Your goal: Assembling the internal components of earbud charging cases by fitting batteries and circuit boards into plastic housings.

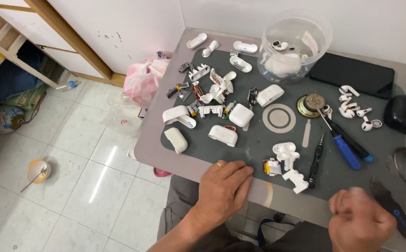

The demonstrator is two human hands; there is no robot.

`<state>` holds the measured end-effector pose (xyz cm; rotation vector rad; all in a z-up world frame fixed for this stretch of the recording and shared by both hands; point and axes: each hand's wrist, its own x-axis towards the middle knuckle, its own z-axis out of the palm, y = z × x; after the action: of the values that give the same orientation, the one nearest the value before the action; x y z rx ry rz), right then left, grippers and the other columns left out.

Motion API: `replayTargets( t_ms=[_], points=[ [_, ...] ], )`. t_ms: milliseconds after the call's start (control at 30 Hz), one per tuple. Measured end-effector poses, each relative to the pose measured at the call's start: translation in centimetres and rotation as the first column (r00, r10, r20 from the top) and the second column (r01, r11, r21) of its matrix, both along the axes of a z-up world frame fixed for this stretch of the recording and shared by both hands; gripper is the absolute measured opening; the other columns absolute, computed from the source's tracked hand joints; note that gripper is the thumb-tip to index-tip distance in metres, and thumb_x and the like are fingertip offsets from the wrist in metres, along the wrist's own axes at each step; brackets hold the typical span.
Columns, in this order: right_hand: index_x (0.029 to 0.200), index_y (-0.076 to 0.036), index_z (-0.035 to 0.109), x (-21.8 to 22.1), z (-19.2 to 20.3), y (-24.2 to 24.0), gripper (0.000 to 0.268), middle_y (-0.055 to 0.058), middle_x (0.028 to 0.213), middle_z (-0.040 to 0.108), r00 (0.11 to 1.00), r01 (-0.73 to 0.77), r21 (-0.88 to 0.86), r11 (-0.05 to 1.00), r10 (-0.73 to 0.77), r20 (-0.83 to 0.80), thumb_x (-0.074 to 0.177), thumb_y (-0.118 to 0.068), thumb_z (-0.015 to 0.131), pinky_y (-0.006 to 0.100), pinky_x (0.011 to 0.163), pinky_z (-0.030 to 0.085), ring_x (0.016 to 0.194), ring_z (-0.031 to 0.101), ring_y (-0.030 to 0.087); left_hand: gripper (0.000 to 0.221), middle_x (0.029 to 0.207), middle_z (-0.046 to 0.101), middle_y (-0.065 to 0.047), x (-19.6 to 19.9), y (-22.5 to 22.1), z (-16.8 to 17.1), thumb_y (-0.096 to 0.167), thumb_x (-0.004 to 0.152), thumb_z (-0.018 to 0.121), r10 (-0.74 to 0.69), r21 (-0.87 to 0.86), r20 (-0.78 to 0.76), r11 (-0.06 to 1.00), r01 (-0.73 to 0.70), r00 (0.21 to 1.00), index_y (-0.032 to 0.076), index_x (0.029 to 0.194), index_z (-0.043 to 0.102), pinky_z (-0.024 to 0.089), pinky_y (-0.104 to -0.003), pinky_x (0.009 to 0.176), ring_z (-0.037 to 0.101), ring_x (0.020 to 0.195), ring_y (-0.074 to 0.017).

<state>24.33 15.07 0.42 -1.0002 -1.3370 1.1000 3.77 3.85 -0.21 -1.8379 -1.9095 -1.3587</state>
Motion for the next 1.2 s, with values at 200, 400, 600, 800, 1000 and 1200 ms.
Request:
replayTargets(
  t_ms=[200, 400, 600, 800, 1000, 1200],
  points=[
    [0.119, -0.003, 0.078, 0.3, -0.7, 2.2, 0.022, 0.003, 0.066, 0.045, 0.756, 0.01, 0.102, 0.995, -0.074, 0.65, 0.1, -0.014, 0.081, 0.032, 0.065, 0.039, 0.062, 0.039, 0.012, 0.01, 0.1, 0.07, -0.013, 0.0, 0.2, -0.2, 0.007, 0.097, 0.07, 0.021, 0.051, -0.085, 0.999, -0.017, 0.996, 0.001, 0.105, 0.072, 0.043, -0.035, 0.065, 0.054, 0.071, -0.0249],
    [0.11, -0.004, 0.08, -0.8, -0.9, 3.1, 0.018, 0.002, 0.088, 0.066, 0.66, -0.219, 0.352, 0.91, -0.127, 0.74, 0.093, -0.006, 0.084, 0.033, 0.068, 0.044, 0.066, 0.052, 0.016, 0.007, 0.099, 0.07, -0.011, 0.0, 0.3, 0.2, 0.007, 0.097, 0.07, 0.051, 0.081, -0.109, 0.996, -0.042, 0.993, 0.002, 0.102, 0.072, 0.042, -0.034, 0.063, 0.048, 0.066, -0.0239],
    [0.112, 0.001, 0.08, -0.4, -1.3, 3.1, 0.018, 0.01, 0.111, 0.074, 0.703, -0.146, 0.347, 0.926, -0.149, 0.695, 0.094, 0.007, 0.079, 0.032, 0.062, 0.044, 0.074, 0.057, 0.018, 0.006, 0.097, 0.07, -0.012, -0.1, 0.3, 0.6, 0.006, 0.098, 0.069, 0.034, 0.09, -0.108, 0.996, -0.024, 0.994, 0.001, 0.1, 0.072, 0.042, -0.034, 0.062, 0.05, 0.066, -0.024],
    [0.114, 0.0, 0.08, -0.1, -1.3, 3.1, 0.026, 0.01, 0.121, 0.075, 0.729, -0.147, 0.306, 0.941, -0.106, 0.676, 0.094, 0.012, 0.069, 0.03, 0.068, 0.046, 0.097, 0.064, 0.019, 0.006, 0.097, 0.07, -0.011, -0.1, 0.3, 0.6, 0.007, 0.098, 0.069, 0.051, 0.079, -0.109, 0.996, -0.042, 0.993, 0.002, 0.1, 0.072, 0.042, -0.034, 0.062, 0.05, 0.066, -0.0235],
    [0.111, 0.009, 0.079, -0.6, 0.0, 2.3, 0.016, 0.021, 0.116, 0.076, 0.758, -0.159, 0.4, 0.903, -0.148, 0.635, 0.096, 0.011, 0.08, 0.038, 0.087, 0.055, 0.112, 0.069, 0.029, 0.007, 0.097, 0.069, -0.012, -0.1, 0.4, 0.7, 0.006, 0.098, 0.068, 0.03, 0.084, -0.106, 0.996, -0.022, 0.994, 0.001, 0.1, 0.071, 0.042, -0.035, 0.062, 0.05, 0.066, -0.0244],
    [0.111, 0.009, 0.077, -0.5, 0.8, 2.5, 0.026, 0.025, 0.127, 0.072, 0.751, -0.254, 0.315, 0.915, -0.019, 0.66, 0.086, 0.001, 0.081, 0.051, 0.118, 0.049, 0.137, 0.062, 0.041, 0.008, 0.095, 0.069, -0.011, 0.0, 0.3, 1.0, 0.008, 0.099, 0.066, 0.045, 0.082, -0.122, 0.996, -0.035, 0.992, 0.002, 0.098, 0.071, 0.04, -0.035, 0.06, 0.048, 0.063, -0.0243]
  ],
)
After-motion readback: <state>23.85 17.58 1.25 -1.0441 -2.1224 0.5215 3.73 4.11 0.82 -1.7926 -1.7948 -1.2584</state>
